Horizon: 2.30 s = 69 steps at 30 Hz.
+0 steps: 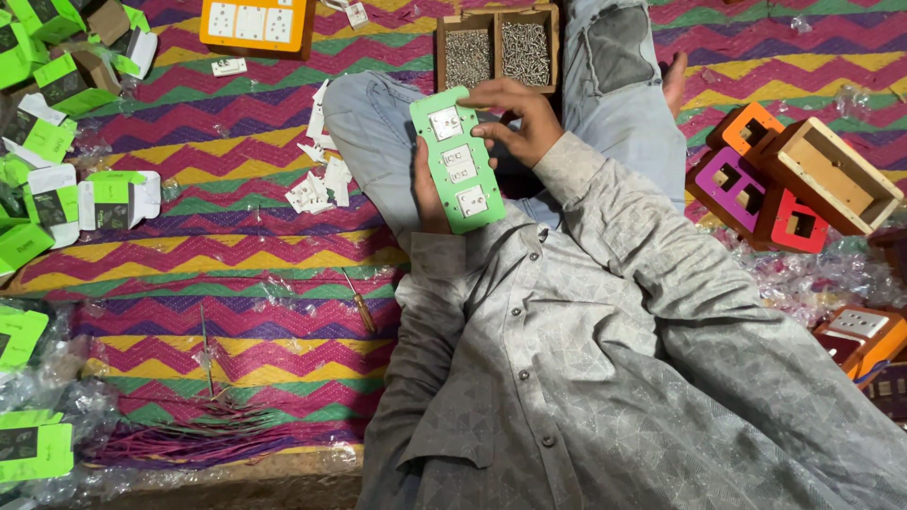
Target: The person sits on a colorful mat and assembles electrical components. They insert white plastic pieces into green and red plastic frames, then secure them with screws from a nearby box. The person handles multiple frames and components throughout the process.
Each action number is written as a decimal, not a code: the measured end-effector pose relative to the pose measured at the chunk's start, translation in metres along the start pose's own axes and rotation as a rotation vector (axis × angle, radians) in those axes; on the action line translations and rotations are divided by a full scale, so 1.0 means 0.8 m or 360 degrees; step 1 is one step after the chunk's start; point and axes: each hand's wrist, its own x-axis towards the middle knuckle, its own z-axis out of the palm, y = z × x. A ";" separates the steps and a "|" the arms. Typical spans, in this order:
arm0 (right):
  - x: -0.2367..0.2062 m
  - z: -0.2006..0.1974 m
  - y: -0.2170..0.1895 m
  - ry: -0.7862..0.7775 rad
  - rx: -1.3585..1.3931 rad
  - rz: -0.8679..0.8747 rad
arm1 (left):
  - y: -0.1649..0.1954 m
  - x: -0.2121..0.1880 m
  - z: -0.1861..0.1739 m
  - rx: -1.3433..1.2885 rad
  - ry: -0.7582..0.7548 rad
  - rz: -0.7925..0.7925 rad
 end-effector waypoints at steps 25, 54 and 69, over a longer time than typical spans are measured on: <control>0.001 -0.005 -0.012 -0.0127 -0.0156 -0.0279 | 0.002 -0.004 0.002 0.0018 0.0028 0.0003; -0.004 0.003 0.032 -0.0015 0.0419 0.0399 | -0.017 0.012 -0.012 -0.0114 0.0013 0.0426; -0.008 0.006 0.017 -0.0227 0.0434 0.0392 | -0.016 0.005 -0.010 0.0256 0.0234 0.0501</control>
